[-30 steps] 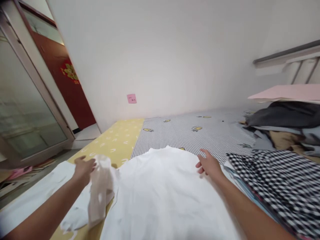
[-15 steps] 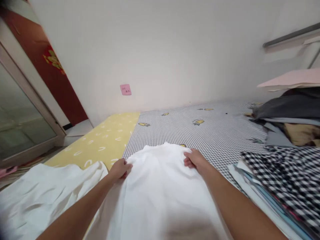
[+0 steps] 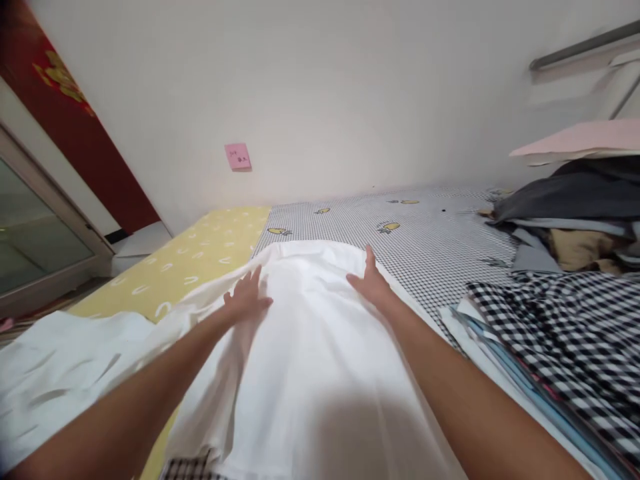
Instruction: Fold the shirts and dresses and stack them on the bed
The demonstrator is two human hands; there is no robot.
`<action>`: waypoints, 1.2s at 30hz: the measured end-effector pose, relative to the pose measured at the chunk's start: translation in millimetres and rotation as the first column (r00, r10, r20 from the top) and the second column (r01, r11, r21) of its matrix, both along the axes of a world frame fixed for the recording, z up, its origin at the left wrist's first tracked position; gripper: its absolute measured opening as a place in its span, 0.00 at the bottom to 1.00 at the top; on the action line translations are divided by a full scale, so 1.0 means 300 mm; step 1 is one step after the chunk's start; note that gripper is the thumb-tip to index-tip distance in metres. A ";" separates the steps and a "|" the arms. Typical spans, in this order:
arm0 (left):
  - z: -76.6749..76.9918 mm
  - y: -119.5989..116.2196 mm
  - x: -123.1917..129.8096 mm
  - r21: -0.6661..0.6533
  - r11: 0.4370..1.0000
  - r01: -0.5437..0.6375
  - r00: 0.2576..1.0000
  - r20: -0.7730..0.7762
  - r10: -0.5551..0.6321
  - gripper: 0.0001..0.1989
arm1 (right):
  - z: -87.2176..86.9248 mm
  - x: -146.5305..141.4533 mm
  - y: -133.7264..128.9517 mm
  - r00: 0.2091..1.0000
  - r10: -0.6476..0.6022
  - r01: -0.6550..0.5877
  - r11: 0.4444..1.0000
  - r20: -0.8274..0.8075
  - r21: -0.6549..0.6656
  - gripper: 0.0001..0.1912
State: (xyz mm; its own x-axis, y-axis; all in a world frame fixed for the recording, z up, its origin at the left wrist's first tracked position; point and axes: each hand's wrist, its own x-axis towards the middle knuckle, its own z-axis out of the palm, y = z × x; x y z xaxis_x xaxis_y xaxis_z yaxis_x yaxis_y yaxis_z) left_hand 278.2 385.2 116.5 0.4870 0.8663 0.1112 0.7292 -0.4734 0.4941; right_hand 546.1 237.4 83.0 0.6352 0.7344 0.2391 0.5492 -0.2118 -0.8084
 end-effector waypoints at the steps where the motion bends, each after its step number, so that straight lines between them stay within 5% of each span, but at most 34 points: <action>1: -0.042 -0.060 -0.036 0.028 0.999 0.020 0.999 -0.038 -0.018 0.43 | -0.037 -0.034 -0.049 0.993 0.004 0.005 0.997 0.120 -0.082 0.46; 3: -0.130 -0.182 -0.159 0.088 0.976 0.202 0.963 -0.201 -0.181 0.39 | -0.115 -0.105 -0.171 0.933 0.086 0.009 0.965 0.349 -0.262 0.37; 6: -0.232 -0.334 -0.426 0.001 0.914 0.406 0.857 -0.348 -0.380 0.27 | -0.203 -0.186 -0.392 0.862 0.326 -0.137 0.886 0.387 -0.442 0.26; 9: -0.256 -0.429 -0.671 -0.032 0.907 0.420 0.864 -0.291 -0.411 0.29 | -0.224 -0.241 -0.596 0.847 0.431 -0.250 0.839 0.312 -0.483 0.25; 12: -0.237 -0.461 -0.786 -0.115 0.870 0.479 0.834 -0.248 -0.492 0.42 | -0.195 -0.336 -0.724 0.814 0.529 -0.359 0.783 0.240 -0.508 0.38; 15: -0.225 -0.441 -0.771 -0.127 0.875 0.467 0.830 -0.279 -0.483 0.52 | -0.173 -0.496 -0.756 0.728 0.631 -0.458 0.739 0.267 -0.495 0.50; 19: -0.209 -0.392 -0.684 -0.067 0.896 0.440 0.845 -0.305 -0.438 0.46 | -0.178 -0.638 -0.700 0.784 0.563 -0.433 0.798 0.262 -0.420 0.39; 24: -0.169 -0.382 -0.628 0.032 0.929 0.368 0.879 -0.338 -0.337 0.29 | -0.155 -0.560 -0.628 0.926 0.373 -0.378 0.915 -0.057 -0.140 0.15; 30: -0.206 -0.466 -0.600 0.160 0.976 0.149 0.929 -0.362 -0.082 0.31 | -0.157 -0.483 -0.542 0.979 0.159 -0.172 0.980 -0.126 -0.097 0.19; 36: -0.209 -0.526 -0.568 0.262 0.964 0.038 0.943 -0.328 0.052 0.21 | -0.167 -0.483 -0.540 0.967 0.180 -0.188 0.982 -0.180 -0.024 0.22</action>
State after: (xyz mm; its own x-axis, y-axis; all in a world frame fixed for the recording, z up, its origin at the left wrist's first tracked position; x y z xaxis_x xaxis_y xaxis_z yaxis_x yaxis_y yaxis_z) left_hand 107.9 227.4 53.7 0.5289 0.8319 0.1678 0.8330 -0.5467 0.0852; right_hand 401.3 75.5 32.8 0.5177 0.8493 0.1031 0.4317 -0.1553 -0.8885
